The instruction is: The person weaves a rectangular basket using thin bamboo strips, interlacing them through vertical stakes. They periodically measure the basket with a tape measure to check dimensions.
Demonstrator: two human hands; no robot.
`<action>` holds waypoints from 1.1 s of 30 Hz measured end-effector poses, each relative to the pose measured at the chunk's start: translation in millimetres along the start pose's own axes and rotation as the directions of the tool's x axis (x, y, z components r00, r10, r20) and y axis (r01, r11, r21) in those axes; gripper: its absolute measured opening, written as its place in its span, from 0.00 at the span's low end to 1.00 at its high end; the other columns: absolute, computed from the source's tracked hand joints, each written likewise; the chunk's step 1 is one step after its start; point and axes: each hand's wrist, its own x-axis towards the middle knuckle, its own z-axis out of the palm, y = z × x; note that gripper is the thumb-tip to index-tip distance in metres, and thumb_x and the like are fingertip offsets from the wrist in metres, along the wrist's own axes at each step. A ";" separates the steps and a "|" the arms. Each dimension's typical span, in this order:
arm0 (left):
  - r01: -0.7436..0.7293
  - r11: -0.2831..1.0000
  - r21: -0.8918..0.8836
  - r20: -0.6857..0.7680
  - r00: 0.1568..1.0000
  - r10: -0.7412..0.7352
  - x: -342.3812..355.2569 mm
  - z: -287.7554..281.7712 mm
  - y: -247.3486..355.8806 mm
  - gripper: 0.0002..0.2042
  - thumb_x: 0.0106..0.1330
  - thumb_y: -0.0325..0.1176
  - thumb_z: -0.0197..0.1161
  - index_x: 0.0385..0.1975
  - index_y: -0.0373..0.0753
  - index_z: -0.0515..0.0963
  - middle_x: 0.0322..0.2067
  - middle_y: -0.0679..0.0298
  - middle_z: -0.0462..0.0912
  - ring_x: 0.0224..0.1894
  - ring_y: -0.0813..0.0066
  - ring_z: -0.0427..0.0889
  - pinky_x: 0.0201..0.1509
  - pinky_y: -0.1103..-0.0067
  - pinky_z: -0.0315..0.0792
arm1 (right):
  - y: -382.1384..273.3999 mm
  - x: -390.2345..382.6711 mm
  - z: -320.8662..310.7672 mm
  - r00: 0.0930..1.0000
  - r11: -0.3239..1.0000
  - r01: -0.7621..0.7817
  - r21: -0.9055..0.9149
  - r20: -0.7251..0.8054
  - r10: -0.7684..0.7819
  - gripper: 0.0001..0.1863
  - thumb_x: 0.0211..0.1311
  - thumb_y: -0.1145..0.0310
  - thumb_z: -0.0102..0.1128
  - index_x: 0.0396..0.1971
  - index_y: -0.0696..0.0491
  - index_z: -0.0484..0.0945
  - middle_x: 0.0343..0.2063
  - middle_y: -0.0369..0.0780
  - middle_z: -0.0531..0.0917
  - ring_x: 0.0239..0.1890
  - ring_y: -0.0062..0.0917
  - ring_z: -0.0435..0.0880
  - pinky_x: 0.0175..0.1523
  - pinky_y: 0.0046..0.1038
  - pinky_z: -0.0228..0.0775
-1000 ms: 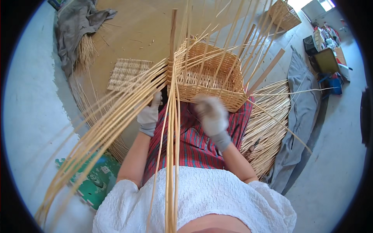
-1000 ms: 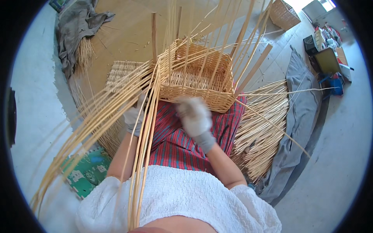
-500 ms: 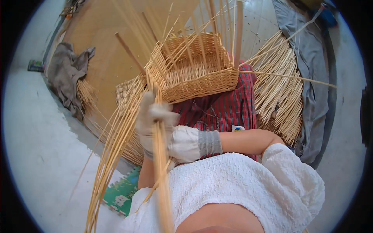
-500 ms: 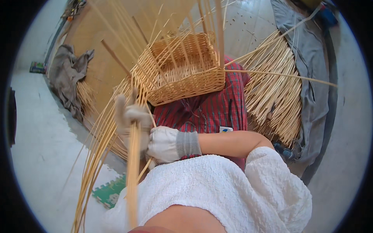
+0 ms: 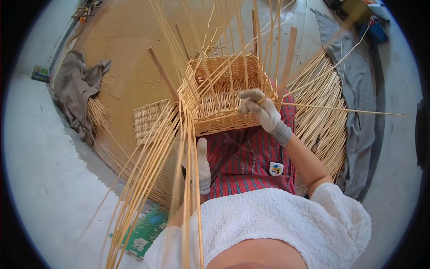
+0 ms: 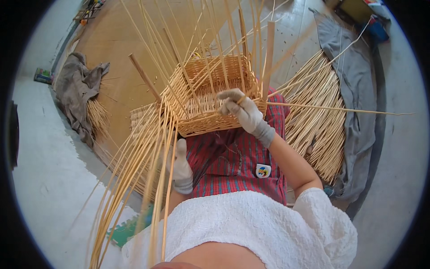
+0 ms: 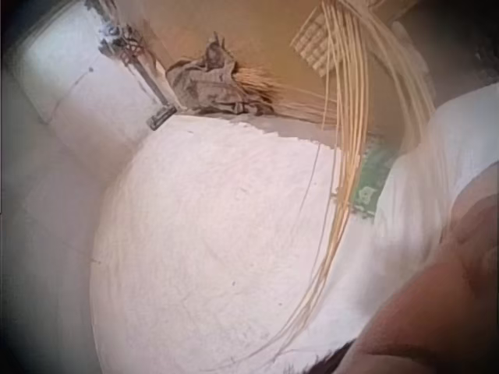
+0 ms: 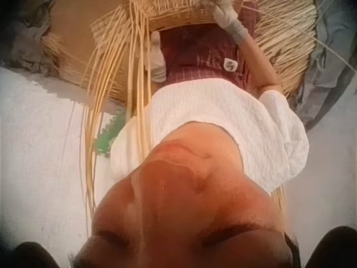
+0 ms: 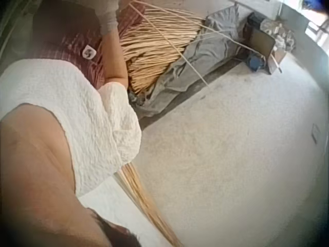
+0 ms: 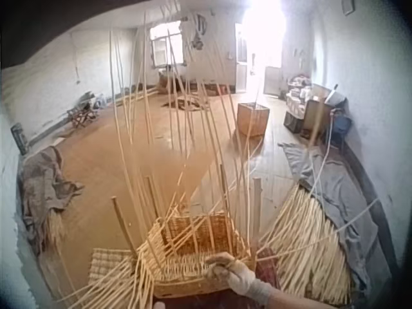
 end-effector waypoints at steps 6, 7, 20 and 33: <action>0.564 0.814 -0.140 0.274 0.812 -0.516 22.4 48.0 -64.8 0.26 0.60 0.42 0.78 0.50 0.29 0.77 0.44 0.56 0.84 0.43 0.67 0.82 0.47 0.70 0.77 | 22.7 -12.8 -11.3 0.963 0.848 0.020 -0.530 -0.217 -0.159 0.08 0.69 0.79 0.57 0.45 0.58 0.81 0.37 0.42 0.85 0.41 0.27 0.85 0.47 0.27 0.78; 0.536 0.836 -0.114 0.276 0.826 -0.492 20.0 52.1 -78.5 0.27 0.59 0.45 0.78 0.48 0.29 0.79 0.39 0.58 0.85 0.39 0.68 0.82 0.42 0.70 0.77 | 16.9 -9.3 -1.3 0.946 0.785 0.071 -0.615 -0.207 -0.248 0.07 0.68 0.78 0.61 0.44 0.59 0.81 0.38 0.43 0.85 0.40 0.27 0.86 0.46 0.27 0.78; 0.551 0.728 -0.409 0.162 0.828 -0.536 17.2 76.2 -102.6 0.25 0.62 0.35 0.77 0.54 0.30 0.75 0.44 0.59 0.83 0.44 0.69 0.81 0.49 0.74 0.78 | -51.8 138.0 109.1 0.894 0.640 0.411 -0.650 0.424 -0.144 0.12 0.69 0.67 0.59 0.50 0.51 0.83 0.44 0.44 0.85 0.50 0.41 0.84 0.56 0.35 0.76; 0.534 0.843 0.069 0.287 0.798 -0.529 34.5 51.0 -91.9 0.23 0.69 0.38 0.70 0.58 0.32 0.74 0.47 0.58 0.82 0.47 0.64 0.80 0.52 0.72 0.78 | -25.2 122.4 121.3 0.986 0.701 -0.042 -0.712 -0.145 -0.088 0.48 0.65 0.81 0.54 0.79 0.37 0.43 0.53 0.44 0.79 0.43 0.26 0.86 0.36 0.26 0.81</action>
